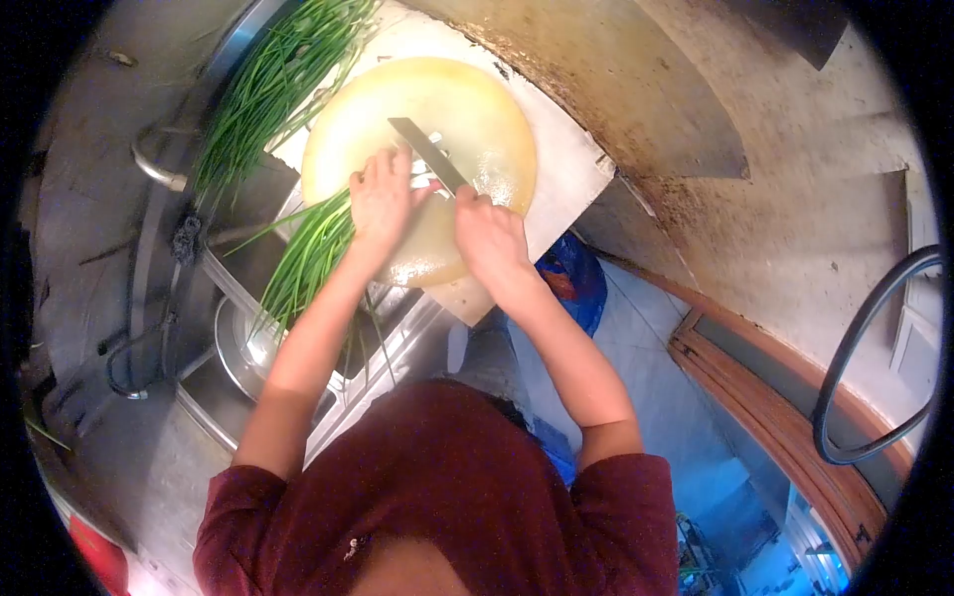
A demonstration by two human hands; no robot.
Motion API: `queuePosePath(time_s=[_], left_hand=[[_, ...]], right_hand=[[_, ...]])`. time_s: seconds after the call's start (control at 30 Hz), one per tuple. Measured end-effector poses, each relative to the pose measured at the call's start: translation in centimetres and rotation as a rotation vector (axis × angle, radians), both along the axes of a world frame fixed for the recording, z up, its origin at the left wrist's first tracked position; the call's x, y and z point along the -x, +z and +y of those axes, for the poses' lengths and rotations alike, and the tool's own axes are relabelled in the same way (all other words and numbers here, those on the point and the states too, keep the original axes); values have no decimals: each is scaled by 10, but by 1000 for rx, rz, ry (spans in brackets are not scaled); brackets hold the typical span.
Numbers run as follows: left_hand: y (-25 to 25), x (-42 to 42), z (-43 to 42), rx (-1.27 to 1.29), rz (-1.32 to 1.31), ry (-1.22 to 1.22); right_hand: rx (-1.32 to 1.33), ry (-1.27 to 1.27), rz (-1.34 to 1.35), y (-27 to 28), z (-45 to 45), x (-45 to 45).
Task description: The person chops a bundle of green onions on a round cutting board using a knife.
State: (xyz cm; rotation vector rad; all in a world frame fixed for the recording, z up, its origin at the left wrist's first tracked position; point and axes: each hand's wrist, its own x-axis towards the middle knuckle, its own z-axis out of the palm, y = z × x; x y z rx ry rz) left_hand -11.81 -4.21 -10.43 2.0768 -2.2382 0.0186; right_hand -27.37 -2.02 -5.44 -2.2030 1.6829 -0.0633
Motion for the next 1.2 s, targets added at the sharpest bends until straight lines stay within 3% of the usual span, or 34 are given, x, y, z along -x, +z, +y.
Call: queuePosePath(time_s=[0.13, 0.37, 0.53, 0.73, 0.93, 1.03, 1.2], left_hand=[[-6, 2, 5, -12, -67, -7], [-1, -1, -1, -102, -73, -3], [-5, 1, 0, 4, -100, -5], [-6, 1, 3, -84, -97, 10], [0, 2, 2, -24, -22, 20], [-2, 0, -3, -18, -30, 29], [-8, 2, 0, -19, -63, 29]], right_hand=[[-9, 37, -78, -12, -20, -9], [-64, 1, 16, 6, -6, -9], [-2, 41, -115, -6, -24, -19], [-96, -1, 58, 14, 2, -7], [-38, 49, -119, -9, -33, -8], [-124, -14, -31, 21, -8, -1], [-119, -21, -24, 11, 10, -1]])
